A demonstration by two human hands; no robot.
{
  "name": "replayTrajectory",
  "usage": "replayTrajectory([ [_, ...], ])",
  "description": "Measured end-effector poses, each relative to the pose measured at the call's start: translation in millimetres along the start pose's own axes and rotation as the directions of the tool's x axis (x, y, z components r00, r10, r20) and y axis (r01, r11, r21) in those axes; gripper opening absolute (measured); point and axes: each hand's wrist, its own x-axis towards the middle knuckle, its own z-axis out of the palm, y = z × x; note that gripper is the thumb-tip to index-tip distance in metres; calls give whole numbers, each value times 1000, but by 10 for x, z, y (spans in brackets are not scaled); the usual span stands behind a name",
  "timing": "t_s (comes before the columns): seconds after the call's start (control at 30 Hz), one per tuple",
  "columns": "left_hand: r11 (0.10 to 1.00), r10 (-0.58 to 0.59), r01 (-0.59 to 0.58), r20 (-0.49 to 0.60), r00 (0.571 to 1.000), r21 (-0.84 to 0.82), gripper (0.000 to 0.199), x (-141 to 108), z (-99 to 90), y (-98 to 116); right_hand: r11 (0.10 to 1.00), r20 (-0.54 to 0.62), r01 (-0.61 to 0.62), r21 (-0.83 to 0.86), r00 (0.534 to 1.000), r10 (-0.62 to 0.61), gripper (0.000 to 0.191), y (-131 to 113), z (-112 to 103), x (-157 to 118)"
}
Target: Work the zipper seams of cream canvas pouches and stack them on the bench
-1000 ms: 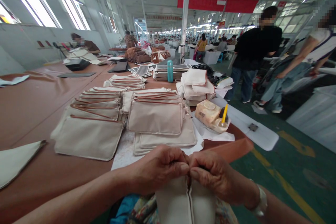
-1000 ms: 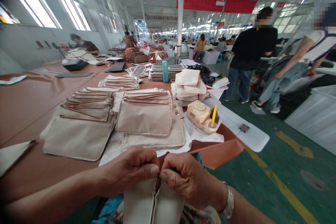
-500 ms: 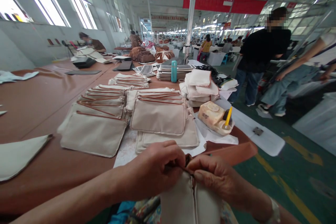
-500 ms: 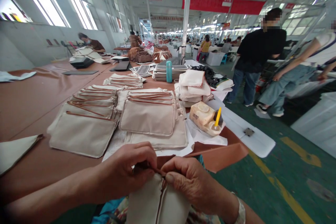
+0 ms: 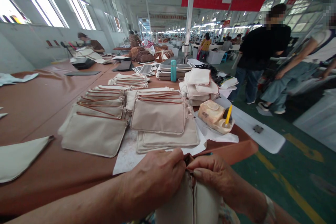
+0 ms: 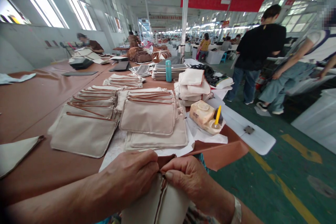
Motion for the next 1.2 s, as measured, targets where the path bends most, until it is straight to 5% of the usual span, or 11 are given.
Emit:
replayTrajectory([
  [0.13, 1000, 7, -6, -22, 1000, 31, 13, 26, 18, 53, 999, -9, 4, -33, 1000, -4, 38, -6, 8, -4],
  [0.2, 999, 8, -7, -27, 1000, 32, 13, 40, 35, 57, 980, 2, 44, -195, 999, -45, 34, -29, 10, -6],
  [0.37, 990, -60, 43, -126, 990, -135, 15, 43, 96, 23, 746, 67, 184, -640, 981, -184, 21, -132, 15, -34],
  [0.5, 843, -148, 35, -169, 974, -537, 15, 22, 60, -39, 811, 82, 155, -564, 988, -132, 28, -163, -16, -68],
  [0.63, 753, -114, 4, -124, 986, -658, 12, 17, -8, -118, 873, 82, 137, -468, 990, -112, 38, -155, -35, -77],
  [0.8, 848, -19, -5, -40, 999, -529, 15, 35, -35, -134, 855, 104, 160, -493, 987, -125, 34, -189, -9, -68],
  [0.97, 994, 69, -69, -8, 998, -82, 13, 49, -29, -10, 847, 96, 161, -506, 987, -130, 29, -176, -17, -40],
  [1.07, 993, 115, -113, -101, 988, 29, 14, 31, 70, 46, 805, 53, 148, -575, 988, -144, 20, -134, -14, -27],
  [1.2, 984, 171, -179, -217, 961, -17, 18, -38, 236, 27, 695, 30, 168, -699, 978, -207, 12, -72, 21, -39],
])
